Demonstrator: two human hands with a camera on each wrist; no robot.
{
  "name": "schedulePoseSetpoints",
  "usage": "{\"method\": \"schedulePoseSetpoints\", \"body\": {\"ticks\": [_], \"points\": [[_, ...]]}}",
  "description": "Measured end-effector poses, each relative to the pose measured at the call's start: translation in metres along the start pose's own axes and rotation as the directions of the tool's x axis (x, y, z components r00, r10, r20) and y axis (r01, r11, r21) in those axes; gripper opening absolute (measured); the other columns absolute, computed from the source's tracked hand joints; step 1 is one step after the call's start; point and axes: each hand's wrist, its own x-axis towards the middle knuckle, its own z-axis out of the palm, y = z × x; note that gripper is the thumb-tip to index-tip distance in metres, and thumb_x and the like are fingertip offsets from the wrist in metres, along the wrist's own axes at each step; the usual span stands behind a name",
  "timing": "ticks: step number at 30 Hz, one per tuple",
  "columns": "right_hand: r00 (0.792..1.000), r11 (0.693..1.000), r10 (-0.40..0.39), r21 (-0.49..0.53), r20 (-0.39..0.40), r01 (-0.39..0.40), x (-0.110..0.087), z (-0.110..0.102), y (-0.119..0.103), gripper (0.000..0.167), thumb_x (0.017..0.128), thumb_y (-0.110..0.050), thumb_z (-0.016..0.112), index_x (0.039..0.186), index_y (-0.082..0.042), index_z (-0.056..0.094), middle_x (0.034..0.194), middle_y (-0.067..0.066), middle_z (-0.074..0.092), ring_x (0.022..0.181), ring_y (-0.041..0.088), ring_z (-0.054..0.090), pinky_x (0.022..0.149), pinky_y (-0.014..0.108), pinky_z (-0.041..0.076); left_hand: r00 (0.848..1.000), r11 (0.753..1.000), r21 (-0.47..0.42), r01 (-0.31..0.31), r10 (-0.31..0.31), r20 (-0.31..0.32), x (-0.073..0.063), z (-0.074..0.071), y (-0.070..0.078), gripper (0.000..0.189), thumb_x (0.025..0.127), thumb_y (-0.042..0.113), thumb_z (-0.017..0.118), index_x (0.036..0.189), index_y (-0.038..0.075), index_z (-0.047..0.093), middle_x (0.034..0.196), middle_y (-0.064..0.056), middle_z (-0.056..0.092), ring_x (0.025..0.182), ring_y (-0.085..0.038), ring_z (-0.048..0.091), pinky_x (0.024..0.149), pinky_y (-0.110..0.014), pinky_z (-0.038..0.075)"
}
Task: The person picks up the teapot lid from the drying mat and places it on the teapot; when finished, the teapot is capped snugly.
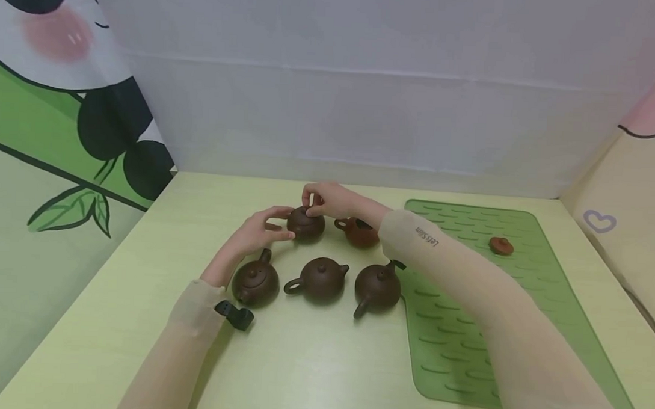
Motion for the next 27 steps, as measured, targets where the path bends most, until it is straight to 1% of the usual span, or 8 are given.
{"method": "schedulePoseSetpoints", "body": {"ticks": [4, 10, 15, 19, 22, 25, 27], "points": [[1.0, 1.0, -0.004, -0.01, -0.018, 0.003, -0.001, 0.002, 0.002, 0.012, 0.097, -0.019, 0.064, 0.105, -0.012, 0.059, 0.097, 0.007, 0.069, 0.091, 0.019, 0.063, 0.081, 0.031, 0.049, 1.0, 1.0, -0.001, -0.002, 0.002, 0.0, 0.0, 0.002, 0.0, 0.064, 0.093, 0.024, 0.069, 0.15, 0.013, 0.04, 0.156, -0.014, 0.041, 0.132, -0.045, 0.051, 0.107, -0.056, 0.045], [1.0, 1.0, -0.001, -0.001, -0.026, 0.001, -0.001, 0.001, 0.003, 0.013, 0.097, -0.019, 0.064, 0.107, -0.012, 0.06, 0.099, 0.006, 0.07, 0.094, 0.02, 0.064, 0.082, 0.032, 0.05, 1.0, 1.0, -0.001, -0.001, 0.001, -0.002, 0.002, 0.001, 0.0, 0.064, 0.093, 0.025, 0.069, 0.15, 0.014, 0.041, 0.156, -0.014, 0.041, 0.131, -0.045, 0.051, 0.107, -0.056, 0.046], [1.0, 1.0, 0.006, -0.008, -0.009, -0.006, -0.001, -0.001, 0.004, 0.015, 0.096, -0.019, 0.065, 0.109, -0.012, 0.061, 0.102, 0.007, 0.07, 0.097, 0.02, 0.065, 0.085, 0.032, 0.052, 1.0, 1.0, 0.005, -0.007, 0.007, -0.005, 0.003, 0.001, 0.0, 0.064, 0.093, 0.025, 0.069, 0.15, 0.014, 0.041, 0.155, -0.013, 0.042, 0.131, -0.045, 0.052, 0.107, -0.055, 0.046], [0.999, 1.0, 0.008, -0.01, 0.052, -0.007, -0.006, -0.01, 0.003, 0.026, 0.096, -0.021, 0.065, 0.12, -0.012, 0.063, 0.109, 0.008, 0.07, 0.104, 0.023, 0.065, 0.094, 0.035, 0.052, 1.0, 1.0, 0.009, -0.004, 0.004, -0.002, 0.004, 0.0, -0.001, 0.064, 0.093, 0.025, 0.069, 0.15, 0.015, 0.041, 0.155, -0.013, 0.042, 0.132, -0.045, 0.051, 0.107, -0.056, 0.045], [0.996, 1.0, 0.01, 0.002, 0.093, -0.01, -0.013, -0.021, 0.005, 0.035, 0.096, -0.021, 0.065, 0.129, -0.01, 0.061, 0.115, 0.01, 0.07, 0.11, 0.026, 0.064, 0.099, 0.038, 0.051, 1.0, 1.0, 0.025, -0.001, 0.001, -0.001, 0.004, -0.002, -0.002, 0.064, 0.093, 0.026, 0.069, 0.15, 0.015, 0.041, 0.155, -0.013, 0.042, 0.133, -0.045, 0.05, 0.108, -0.057, 0.044], [0.995, 0.999, 0.021, 0.023, 0.098, -0.023, -0.022, -0.033, 0.01, 0.038, 0.096, -0.022, 0.064, 0.132, -0.01, 0.059, 0.117, 0.011, 0.069, 0.112, 0.027, 0.064, 0.099, 0.04, 0.051, 1.0, 0.999, 0.046, 0.001, -0.001, -0.005, 0.004, -0.004, -0.003, 0.064, 0.093, 0.027, 0.069, 0.15, 0.016, 0.041, 0.155, -0.013, 0.042, 0.133, -0.046, 0.049, 0.108, -0.058, 0.044], [0.996, 0.999, 0.031, 0.037, 0.084, -0.035, -0.029, -0.039, 0.015, 0.037, 0.097, -0.022, 0.063, 0.132, -0.011, 0.059, 0.118, 0.01, 0.069, 0.112, 0.027, 0.065, 0.098, 0.039, 0.051, 1.0, 0.998, 0.056, 0.002, -0.001, -0.006, 0.004, -0.006, -0.003, 0.064, 0.093, 0.028, 0.069, 0.149, 0.017, 0.041, 0.155, -0.014, 0.043, 0.134, -0.046, 0.048, 0.108, -0.059, 0.043]]}}
